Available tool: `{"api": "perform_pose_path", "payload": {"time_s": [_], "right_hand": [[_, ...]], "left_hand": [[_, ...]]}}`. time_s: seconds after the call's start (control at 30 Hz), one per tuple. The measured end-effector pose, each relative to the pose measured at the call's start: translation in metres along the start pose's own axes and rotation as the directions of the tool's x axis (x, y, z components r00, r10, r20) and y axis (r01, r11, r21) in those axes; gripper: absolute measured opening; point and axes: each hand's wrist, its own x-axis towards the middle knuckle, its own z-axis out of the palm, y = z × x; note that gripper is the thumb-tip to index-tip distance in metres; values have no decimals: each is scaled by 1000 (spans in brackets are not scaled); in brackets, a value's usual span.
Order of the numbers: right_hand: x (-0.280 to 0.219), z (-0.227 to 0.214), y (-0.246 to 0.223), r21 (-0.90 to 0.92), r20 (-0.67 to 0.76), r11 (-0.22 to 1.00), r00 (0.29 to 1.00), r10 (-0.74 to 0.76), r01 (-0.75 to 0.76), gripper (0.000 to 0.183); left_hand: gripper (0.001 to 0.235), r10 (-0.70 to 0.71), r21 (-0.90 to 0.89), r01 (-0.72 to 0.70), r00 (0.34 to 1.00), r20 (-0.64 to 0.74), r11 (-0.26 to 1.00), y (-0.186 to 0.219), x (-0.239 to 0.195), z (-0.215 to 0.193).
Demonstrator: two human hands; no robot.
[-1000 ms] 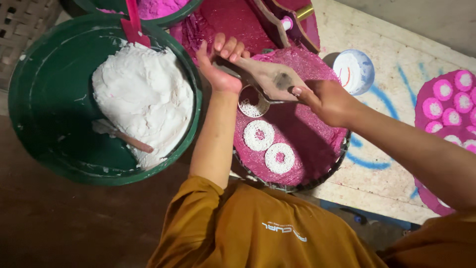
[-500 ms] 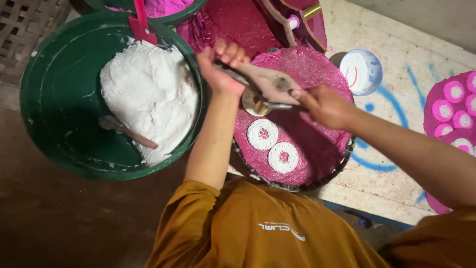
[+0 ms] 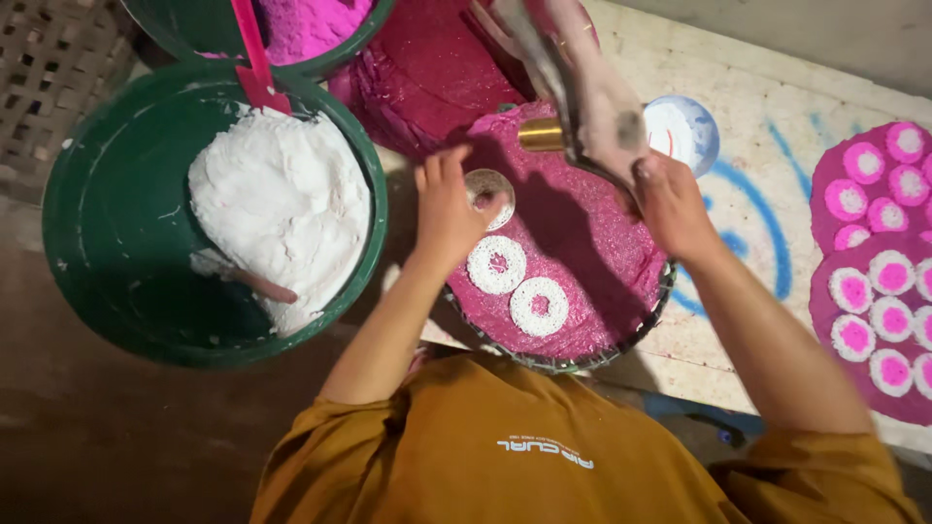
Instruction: The person molds decorative white and pink cakes using a handheld wooden press, alternating between dipping the press into bowls of material and pressing it onto a workstation.
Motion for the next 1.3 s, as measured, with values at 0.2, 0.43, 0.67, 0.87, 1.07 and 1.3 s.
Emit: {"api": "perform_pose_path", "payload": {"time_s": [0.2,0.43,0.67,0.87,1.07,1.3], "right_hand": [[-53,17,34,263,-192,957,979,-69,119,92],[-116,11,64,374,-354,922,935,39,103,94],[-164,-15,75,483,-379,851,925,-9,206,89],[-175,-30,33,287,-237,955,971,-2,72,57],[-178,-55,-97,-539,295,565,769,-568,624,61],[-125,-44,-157,-9,751,518,348,-561,855,60]], "left_hand": [[100,-105,202,81,989,106,976,26,-12,9],[102,-68,221,47,994,88,974,20,-15,18],[109,-13,274,-63,963,269,960,59,63,29],[116,335,-131,-339,662,671,932,160,56,-5],[37,428,-289,-393,329,842,873,209,-15,-72],[30,585,-455,-393,336,738,799,204,-74,-114]]}}
